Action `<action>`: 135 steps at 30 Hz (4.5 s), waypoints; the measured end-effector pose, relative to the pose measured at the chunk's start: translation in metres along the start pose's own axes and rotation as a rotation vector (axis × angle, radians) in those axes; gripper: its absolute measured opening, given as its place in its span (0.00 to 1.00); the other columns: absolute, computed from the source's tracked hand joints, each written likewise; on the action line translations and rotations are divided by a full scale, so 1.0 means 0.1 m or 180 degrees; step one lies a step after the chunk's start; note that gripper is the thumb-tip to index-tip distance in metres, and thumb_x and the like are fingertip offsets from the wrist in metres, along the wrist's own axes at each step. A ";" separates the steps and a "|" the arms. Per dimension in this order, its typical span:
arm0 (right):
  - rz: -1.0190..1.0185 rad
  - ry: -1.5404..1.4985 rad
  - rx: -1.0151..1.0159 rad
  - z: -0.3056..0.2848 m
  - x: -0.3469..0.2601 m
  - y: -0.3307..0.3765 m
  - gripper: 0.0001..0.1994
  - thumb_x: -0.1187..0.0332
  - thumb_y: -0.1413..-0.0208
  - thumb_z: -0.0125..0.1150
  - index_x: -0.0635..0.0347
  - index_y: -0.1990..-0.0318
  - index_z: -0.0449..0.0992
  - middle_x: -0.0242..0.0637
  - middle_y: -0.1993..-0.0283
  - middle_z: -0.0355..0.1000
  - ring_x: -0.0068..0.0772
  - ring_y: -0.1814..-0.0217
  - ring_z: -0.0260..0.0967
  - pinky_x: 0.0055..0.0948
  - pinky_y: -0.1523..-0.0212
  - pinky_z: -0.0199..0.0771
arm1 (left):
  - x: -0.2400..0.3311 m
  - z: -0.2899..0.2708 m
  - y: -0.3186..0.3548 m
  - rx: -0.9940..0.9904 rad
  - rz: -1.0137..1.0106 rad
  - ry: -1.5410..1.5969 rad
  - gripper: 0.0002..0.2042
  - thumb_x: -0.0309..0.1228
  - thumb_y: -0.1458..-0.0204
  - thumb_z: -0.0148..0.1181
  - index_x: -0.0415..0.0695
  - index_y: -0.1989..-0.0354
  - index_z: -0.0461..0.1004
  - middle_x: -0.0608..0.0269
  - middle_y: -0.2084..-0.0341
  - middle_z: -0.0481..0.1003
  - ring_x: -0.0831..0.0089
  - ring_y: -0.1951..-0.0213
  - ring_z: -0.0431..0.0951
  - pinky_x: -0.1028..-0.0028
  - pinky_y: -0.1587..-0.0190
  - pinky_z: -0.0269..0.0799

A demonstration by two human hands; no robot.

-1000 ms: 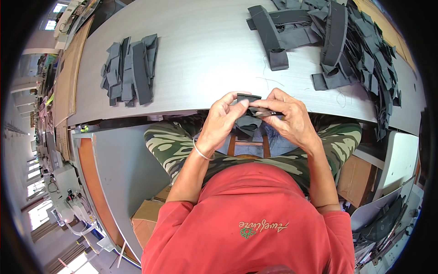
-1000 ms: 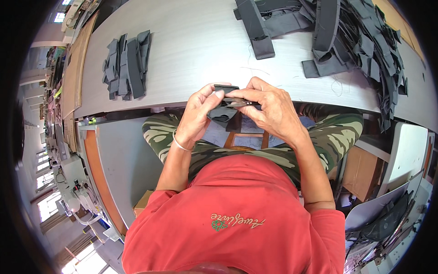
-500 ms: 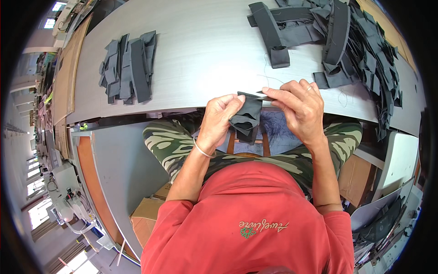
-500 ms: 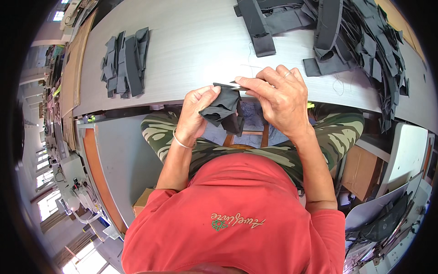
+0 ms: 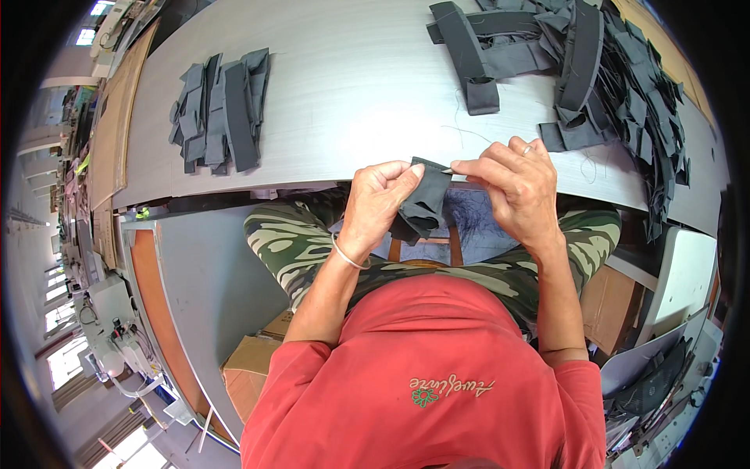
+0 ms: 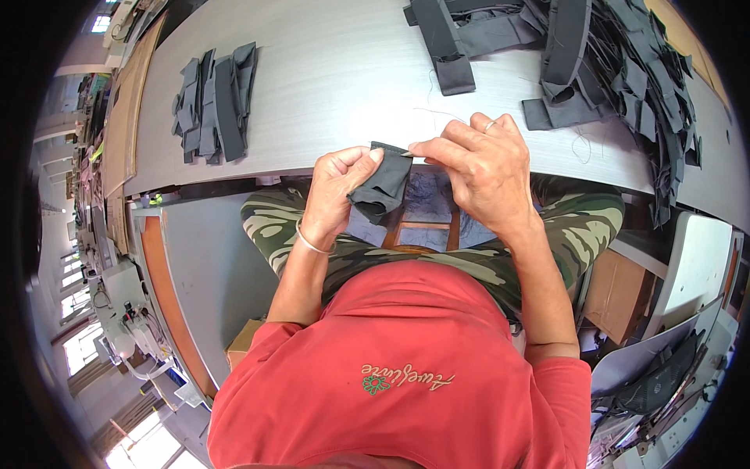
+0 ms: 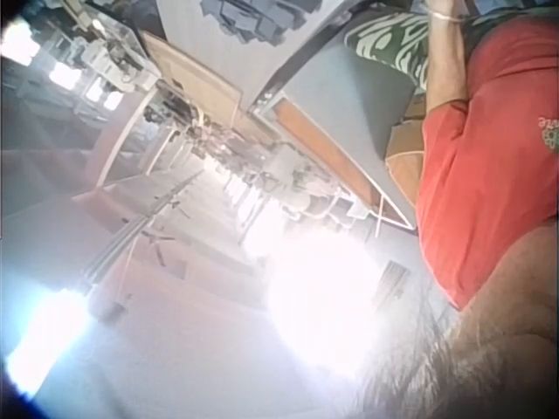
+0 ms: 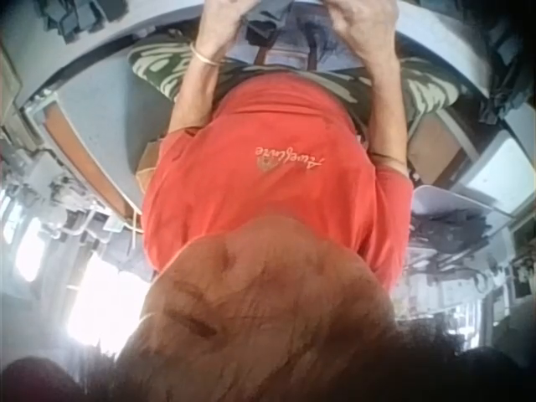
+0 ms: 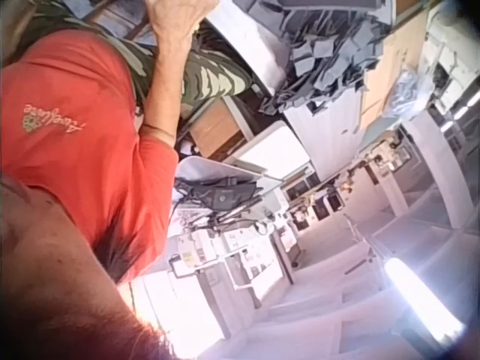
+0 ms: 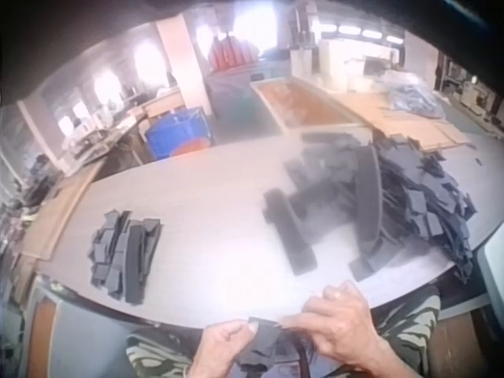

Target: Trim excess material and threads from grey fabric components using a specialized trimming tool.

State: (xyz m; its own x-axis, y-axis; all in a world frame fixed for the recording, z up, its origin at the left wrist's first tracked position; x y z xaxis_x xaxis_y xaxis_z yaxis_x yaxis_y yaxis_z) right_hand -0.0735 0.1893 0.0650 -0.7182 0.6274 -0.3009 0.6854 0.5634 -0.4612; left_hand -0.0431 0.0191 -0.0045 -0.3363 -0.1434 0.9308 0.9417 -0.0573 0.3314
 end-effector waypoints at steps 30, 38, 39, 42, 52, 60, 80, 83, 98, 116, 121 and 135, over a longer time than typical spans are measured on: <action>0.1564 -0.2459 -0.0199 0.18 0.08 0.24 0.12 0.74 0.49 0.61 0.58 0.56 0.79 0.35 0.68 0.73 0.27 0.68 0.67 0.23 0.63 0.66 | 0.05 -0.09 -0.09 0.0249 0.1783 -0.0124 0.12 0.09 0.62 0.60 0.38 0.71 0.71 0.67 0.64 0.63 0.77 0.60 0.69 0.79 0.54 0.67; 0.1081 -0.1526 0.0017 0.19 0.00 0.14 0.10 0.71 0.54 0.64 0.54 0.62 0.80 0.33 0.73 0.71 0.35 0.70 0.67 0.31 0.67 0.65 | 0.05 -0.05 -0.11 0.0246 0.1677 -0.0229 0.10 0.12 0.60 0.64 0.38 0.71 0.71 0.67 0.64 0.63 0.79 0.61 0.71 0.79 0.58 0.70; 0.1030 -0.1469 -0.0034 0.20 -0.02 0.13 0.10 0.71 0.54 0.64 0.53 0.62 0.80 0.32 0.73 0.71 0.35 0.70 0.67 0.31 0.67 0.65 | 0.05 -0.04 -0.11 0.0249 0.1674 -0.0221 0.10 0.12 0.60 0.64 0.38 0.71 0.71 0.67 0.64 0.63 0.79 0.61 0.71 0.79 0.58 0.70; 0.0934 -0.1397 -0.0068 0.23 -0.07 0.11 0.09 0.70 0.55 0.65 0.52 0.63 0.80 0.31 0.73 0.72 0.34 0.71 0.67 0.30 0.68 0.64 | 0.03 -0.01 -0.11 0.0252 0.1714 -0.0329 0.10 0.13 0.60 0.65 0.38 0.70 0.72 0.67 0.64 0.64 0.79 0.62 0.70 0.80 0.59 0.70; 0.1365 -0.2225 0.0195 0.36 0.01 0.17 0.07 0.73 0.53 0.64 0.56 0.65 0.78 0.33 0.73 0.73 0.29 0.69 0.70 0.28 0.65 0.69 | -0.01 0.09 -0.12 0.0204 0.1555 0.0108 0.22 0.13 0.59 0.62 0.38 0.53 0.65 0.65 0.64 0.67 0.77 0.62 0.72 0.78 0.56 0.69; 0.1973 -0.3538 0.0097 0.46 0.12 0.17 0.10 0.84 0.57 0.60 0.64 0.66 0.76 0.34 0.72 0.71 0.19 0.69 0.67 0.20 0.69 0.66 | 0.11 0.06 -0.13 0.0282 0.1898 -0.1825 0.32 0.15 0.61 0.63 0.40 0.45 0.56 0.62 0.61 0.68 0.72 0.54 0.68 0.70 0.44 0.60; 0.1461 -0.1955 0.0409 0.45 0.09 -0.09 0.11 0.76 0.59 0.68 0.58 0.65 0.78 0.37 0.68 0.66 0.29 0.69 0.68 0.26 0.70 0.67 | 0.01 0.02 -0.23 0.0354 0.1341 0.0332 0.18 0.16 0.53 0.61 0.39 0.55 0.62 0.62 0.61 0.70 0.78 0.60 0.73 0.79 0.57 0.74; 0.1444 -0.1529 0.0844 0.33 0.03 0.01 0.15 0.80 0.63 0.66 0.55 0.64 0.80 0.38 0.63 0.63 0.30 0.70 0.67 0.27 0.73 0.66 | 0.00 0.08 -0.27 0.0249 0.1506 0.0411 0.08 0.15 0.50 0.58 0.35 0.62 0.68 0.64 0.60 0.69 0.81 0.62 0.73 0.81 0.61 0.74; 0.0788 -0.1894 0.0734 0.20 -0.11 -0.06 0.19 0.85 0.70 0.61 0.53 0.67 0.82 0.31 0.70 0.67 0.22 0.81 0.61 0.24 0.80 0.62 | -0.15 0.09 -0.29 -0.0072 0.0791 0.0359 0.15 0.09 0.53 0.45 0.37 0.59 0.70 0.68 0.67 0.71 0.84 0.61 0.69 0.80 0.58 0.68; 0.1267 -0.2189 0.0330 0.29 0.11 0.12 0.14 0.71 0.56 0.67 0.54 0.58 0.80 0.33 0.72 0.71 0.31 0.71 0.68 0.28 0.69 0.68 | -0.01 -0.03 -0.19 0.0042 0.0397 0.1325 0.14 0.22 0.45 0.55 0.34 0.50 0.67 0.61 0.58 0.73 0.80 0.59 0.73 0.79 0.55 0.70; 0.1281 -0.1443 0.0538 0.20 0.19 0.05 0.12 0.72 0.54 0.65 0.55 0.59 0.80 0.33 0.72 0.71 0.33 0.71 0.68 0.28 0.68 0.66 | -0.02 0.03 -0.16 -0.0139 0.0344 0.1322 0.14 0.22 0.45 0.55 0.35 0.50 0.67 0.62 0.60 0.74 0.81 0.62 0.74 0.79 0.60 0.73; 0.1017 -0.1055 0.0510 0.22 0.18 0.00 0.09 0.71 0.54 0.65 0.52 0.63 0.81 0.29 0.73 0.71 0.32 0.73 0.65 0.28 0.68 0.61 | -0.03 0.08 -0.12 -0.0131 0.0258 0.1163 0.13 0.24 0.45 0.55 0.37 0.52 0.68 0.64 0.65 0.75 0.81 0.69 0.75 0.78 0.69 0.74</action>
State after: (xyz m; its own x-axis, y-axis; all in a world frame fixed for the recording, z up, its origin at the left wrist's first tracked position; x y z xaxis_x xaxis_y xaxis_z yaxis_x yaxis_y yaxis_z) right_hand -0.0890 0.1888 0.0406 -0.4922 0.5359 -0.6860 0.8695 0.2645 -0.4172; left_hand -0.0534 0.0278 -0.0099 -0.2474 -0.4917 0.8349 0.9669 -0.0698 0.2454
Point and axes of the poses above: each hand's wrist, its own y-axis away from the middle knuckle, its own z-axis out of the palm, x = y × z, the point moved 6 cm from there along -y, towards the middle knuckle
